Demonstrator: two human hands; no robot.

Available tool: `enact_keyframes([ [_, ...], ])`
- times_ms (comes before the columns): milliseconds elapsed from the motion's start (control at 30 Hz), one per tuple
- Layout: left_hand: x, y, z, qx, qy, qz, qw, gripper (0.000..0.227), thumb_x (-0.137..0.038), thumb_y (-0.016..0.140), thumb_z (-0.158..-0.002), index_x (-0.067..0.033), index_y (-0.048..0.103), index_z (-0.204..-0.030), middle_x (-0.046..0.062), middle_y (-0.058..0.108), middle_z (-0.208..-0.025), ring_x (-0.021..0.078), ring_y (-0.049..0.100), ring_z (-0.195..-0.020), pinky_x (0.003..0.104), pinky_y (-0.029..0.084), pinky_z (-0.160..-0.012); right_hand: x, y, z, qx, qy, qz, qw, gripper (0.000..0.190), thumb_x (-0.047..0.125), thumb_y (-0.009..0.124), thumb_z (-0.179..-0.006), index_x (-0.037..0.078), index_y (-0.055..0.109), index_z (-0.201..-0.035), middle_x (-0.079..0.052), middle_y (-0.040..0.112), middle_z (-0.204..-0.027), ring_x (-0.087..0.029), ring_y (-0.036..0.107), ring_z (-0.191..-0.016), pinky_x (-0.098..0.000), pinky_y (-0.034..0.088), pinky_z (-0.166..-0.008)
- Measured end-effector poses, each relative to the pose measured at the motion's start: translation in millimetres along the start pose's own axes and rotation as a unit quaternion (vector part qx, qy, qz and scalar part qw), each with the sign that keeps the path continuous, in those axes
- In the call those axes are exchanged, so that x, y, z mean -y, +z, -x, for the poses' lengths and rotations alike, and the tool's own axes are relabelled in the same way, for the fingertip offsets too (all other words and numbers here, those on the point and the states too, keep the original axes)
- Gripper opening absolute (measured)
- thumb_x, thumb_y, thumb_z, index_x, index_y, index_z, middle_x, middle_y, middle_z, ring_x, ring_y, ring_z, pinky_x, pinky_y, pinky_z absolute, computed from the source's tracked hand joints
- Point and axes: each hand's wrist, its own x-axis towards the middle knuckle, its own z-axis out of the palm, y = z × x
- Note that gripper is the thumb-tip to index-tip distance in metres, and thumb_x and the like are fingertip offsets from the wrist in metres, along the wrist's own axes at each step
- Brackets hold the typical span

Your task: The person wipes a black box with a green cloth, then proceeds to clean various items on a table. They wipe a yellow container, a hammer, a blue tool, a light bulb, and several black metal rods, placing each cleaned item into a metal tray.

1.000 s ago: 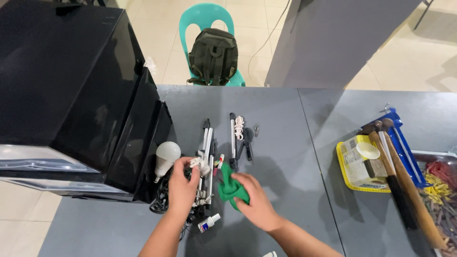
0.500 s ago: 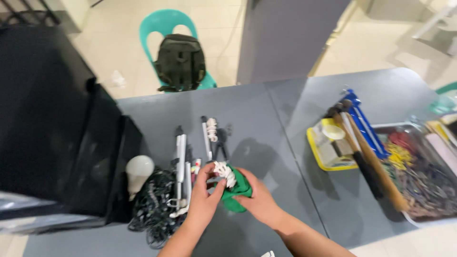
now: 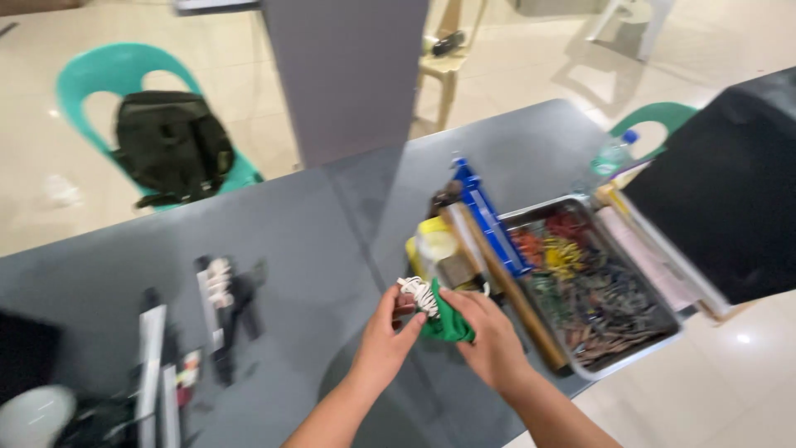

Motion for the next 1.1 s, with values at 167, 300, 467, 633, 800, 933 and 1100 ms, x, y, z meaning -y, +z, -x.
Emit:
enact_keyframes([
  [167,-18,72,-48,0.010,0.039,-0.211,0.977,0.058,-0.022,0.071,-0.091,-0.0064,0.050,-0.142,0.013,0.058,-0.139,0.0319,0.056,-0.129,0.042,0.045,-0.108,-79,-58,-20,-0.013,0.045,0.063,0.997,0.074,-0.006,0.075,-0.062,0.013,0.063,-0.133,-0.013,0.069,-0.120,-0.036,0.064,-0.114,-0.0408,0.051,-0.094],
  [300,-6,105,-69,-0.015,0.063,-0.378,0.923,0.055,-0.022,0.070,-0.089,-0.0118,0.055,-0.140,0.013,0.046,-0.151,0.0345,0.045,-0.138,0.051,0.035,-0.111,-110,-63,-41,-0.043,0.099,0.100,0.989,0.061,0.005,0.083,-0.070,0.013,0.064,-0.127,-0.013,0.068,-0.109,-0.037,0.064,-0.105,-0.0431,0.052,-0.089],
  [467,3,121,-81,-0.022,0.043,-0.455,0.889,0.055,-0.022,0.072,-0.087,-0.0121,0.055,-0.139,0.013,0.039,-0.153,0.0348,0.035,-0.143,0.057,0.029,-0.112,-141,-53,-48,-0.021,0.035,0.089,0.995,0.065,0.002,0.077,-0.069,0.012,0.062,-0.131,-0.014,0.067,-0.119,-0.036,0.063,-0.111,-0.0425,0.050,-0.094],
  [633,8,124,-84,-0.045,0.050,-0.482,0.874,0.051,-0.023,0.072,-0.086,-0.0111,0.057,-0.134,0.013,0.041,-0.151,0.0336,0.035,-0.144,0.058,0.029,-0.113,-142,-82,-48,0.029,0.039,0.027,0.998,0.061,0.007,0.077,-0.073,0.012,0.060,-0.132,-0.013,0.068,-0.124,-0.035,0.060,-0.117,-0.0422,0.047,-0.099],
  [800,2,126,-83,-0.053,0.064,-0.476,0.876,0.052,-0.023,0.073,-0.086,-0.0096,0.057,-0.134,0.013,0.042,-0.150,0.0341,0.037,-0.143,0.058,0.029,-0.113,-144,-100,-43,0.101,0.147,-0.057,0.982,0.060,0.010,0.077,-0.075,0.013,0.061,-0.133,-0.011,0.069,-0.123,-0.030,0.062,-0.120,-0.0388,0.047,-0.102],
  [933,-10,122,-77,-0.055,0.076,-0.477,0.874,0.054,-0.023,0.074,-0.085,-0.0090,0.057,-0.135,0.013,0.042,-0.150,0.0348,0.036,-0.143,0.059,0.030,-0.112,-140,-91,-40,0.052,0.071,-0.068,0.994,0.063,0.007,0.077,-0.075,0.009,0.059,-0.135,-0.015,0.066,-0.129,-0.034,0.060,-0.123,-0.0404,0.044,-0.104],
  [1100,-13,97,-59,-0.075,0.107,-0.470,0.873,0.056,-0.020,0.076,-0.083,-0.0091,0.057,-0.134,0.014,0.043,-0.149,0.0342,0.037,-0.143,0.061,0.030,-0.112,-114,-71,-44,0.074,0.085,-0.066,0.991,0.071,0.007,0.078,-0.073,0.010,0.054,-0.140,-0.013,0.063,-0.129,-0.032,0.060,-0.122,-0.0387,0.046,-0.103],
])
